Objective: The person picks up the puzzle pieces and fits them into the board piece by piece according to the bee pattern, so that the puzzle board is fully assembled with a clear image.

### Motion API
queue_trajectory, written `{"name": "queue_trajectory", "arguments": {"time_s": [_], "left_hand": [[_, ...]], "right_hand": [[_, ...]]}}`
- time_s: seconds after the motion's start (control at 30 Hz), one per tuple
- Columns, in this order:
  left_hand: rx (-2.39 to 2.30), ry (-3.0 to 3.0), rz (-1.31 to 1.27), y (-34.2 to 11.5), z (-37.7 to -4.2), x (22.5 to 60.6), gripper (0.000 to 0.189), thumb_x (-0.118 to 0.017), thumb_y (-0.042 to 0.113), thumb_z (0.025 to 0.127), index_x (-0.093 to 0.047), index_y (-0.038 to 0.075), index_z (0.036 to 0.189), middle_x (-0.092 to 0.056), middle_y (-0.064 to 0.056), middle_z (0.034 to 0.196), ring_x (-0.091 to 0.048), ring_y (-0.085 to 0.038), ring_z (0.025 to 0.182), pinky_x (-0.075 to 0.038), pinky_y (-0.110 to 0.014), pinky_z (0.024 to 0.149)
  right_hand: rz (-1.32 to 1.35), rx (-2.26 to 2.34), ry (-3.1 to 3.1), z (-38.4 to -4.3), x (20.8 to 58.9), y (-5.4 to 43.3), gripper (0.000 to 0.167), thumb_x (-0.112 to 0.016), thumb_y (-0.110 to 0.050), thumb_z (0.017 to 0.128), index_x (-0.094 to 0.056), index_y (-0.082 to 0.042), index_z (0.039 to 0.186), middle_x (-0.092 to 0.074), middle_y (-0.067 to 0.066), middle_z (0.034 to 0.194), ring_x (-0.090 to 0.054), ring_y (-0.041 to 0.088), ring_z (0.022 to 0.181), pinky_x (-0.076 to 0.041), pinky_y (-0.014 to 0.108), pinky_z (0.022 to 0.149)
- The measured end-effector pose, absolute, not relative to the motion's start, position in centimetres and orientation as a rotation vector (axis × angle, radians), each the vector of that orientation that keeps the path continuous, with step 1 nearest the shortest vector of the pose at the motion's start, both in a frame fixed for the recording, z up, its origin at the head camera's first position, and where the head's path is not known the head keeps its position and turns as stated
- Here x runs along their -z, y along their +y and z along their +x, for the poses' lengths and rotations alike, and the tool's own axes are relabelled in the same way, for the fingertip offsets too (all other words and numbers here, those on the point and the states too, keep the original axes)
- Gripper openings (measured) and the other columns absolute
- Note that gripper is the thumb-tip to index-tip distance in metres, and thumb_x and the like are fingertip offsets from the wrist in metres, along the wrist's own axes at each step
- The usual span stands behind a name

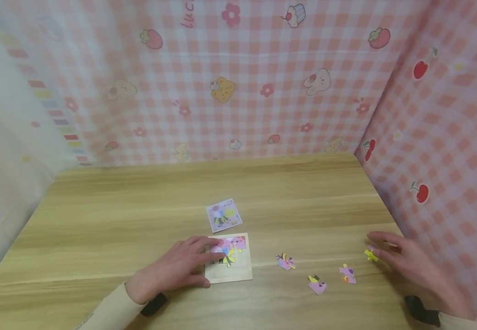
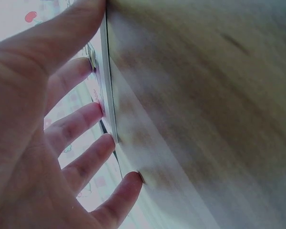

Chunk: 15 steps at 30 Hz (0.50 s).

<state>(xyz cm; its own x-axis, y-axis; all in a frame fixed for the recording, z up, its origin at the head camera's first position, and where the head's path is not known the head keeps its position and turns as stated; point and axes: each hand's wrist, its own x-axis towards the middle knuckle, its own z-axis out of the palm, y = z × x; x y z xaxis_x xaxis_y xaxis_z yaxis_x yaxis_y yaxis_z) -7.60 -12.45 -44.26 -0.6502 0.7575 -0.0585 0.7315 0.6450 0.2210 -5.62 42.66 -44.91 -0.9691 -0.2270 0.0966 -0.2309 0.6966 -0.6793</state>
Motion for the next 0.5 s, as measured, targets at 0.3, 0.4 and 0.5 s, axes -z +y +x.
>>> {"name": "queue_trajectory", "arguments": {"time_s": [0.3, 0.4, 0.5], "left_hand": [[-0.249, 2.711, 1.221, -12.35, -7.70, 44.17, 0.068, -0.076, 0.051, 0.089, -0.057, 0.027, 0.150, -0.047, -0.003, 0.157, -0.042, -0.027, 0.142, -0.048, -0.050, 0.100], [-0.256, 2.703, 1.211, -12.35, -7.69, 44.20, 0.068, -0.076, 0.051, 0.089, -0.057, 0.027, 0.150, -0.046, -0.003, 0.157, -0.042, -0.027, 0.142, -0.048, -0.051, 0.100], [-0.267, 2.698, 1.201, -12.34, -7.66, 44.23, 0.068, -0.077, 0.050, 0.089, -0.057, 0.027, 0.150, -0.047, -0.003, 0.157, -0.042, -0.027, 0.142, -0.048, -0.051, 0.100]], "right_hand": [[0.378, -0.909, -3.044, -6.07, 45.85, 43.33, 0.035, -0.081, -0.004, 0.087, -0.071, 0.004, 0.120, -0.069, 0.020, 0.116, -0.046, -0.021, 0.102, -0.042, 0.002, 0.078], [0.364, -0.843, -3.088, -6.18, 45.79, 43.31, 0.040, -0.084, -0.008, 0.086, -0.071, 0.004, 0.122, -0.067, 0.021, 0.119, -0.045, -0.019, 0.100, -0.041, 0.004, 0.077], [0.358, -0.761, -3.102, -6.14, 45.84, 43.28, 0.043, -0.087, -0.010, 0.082, -0.072, 0.002, 0.121, -0.067, 0.018, 0.116, -0.046, -0.015, 0.098, -0.041, 0.007, 0.075]]}}
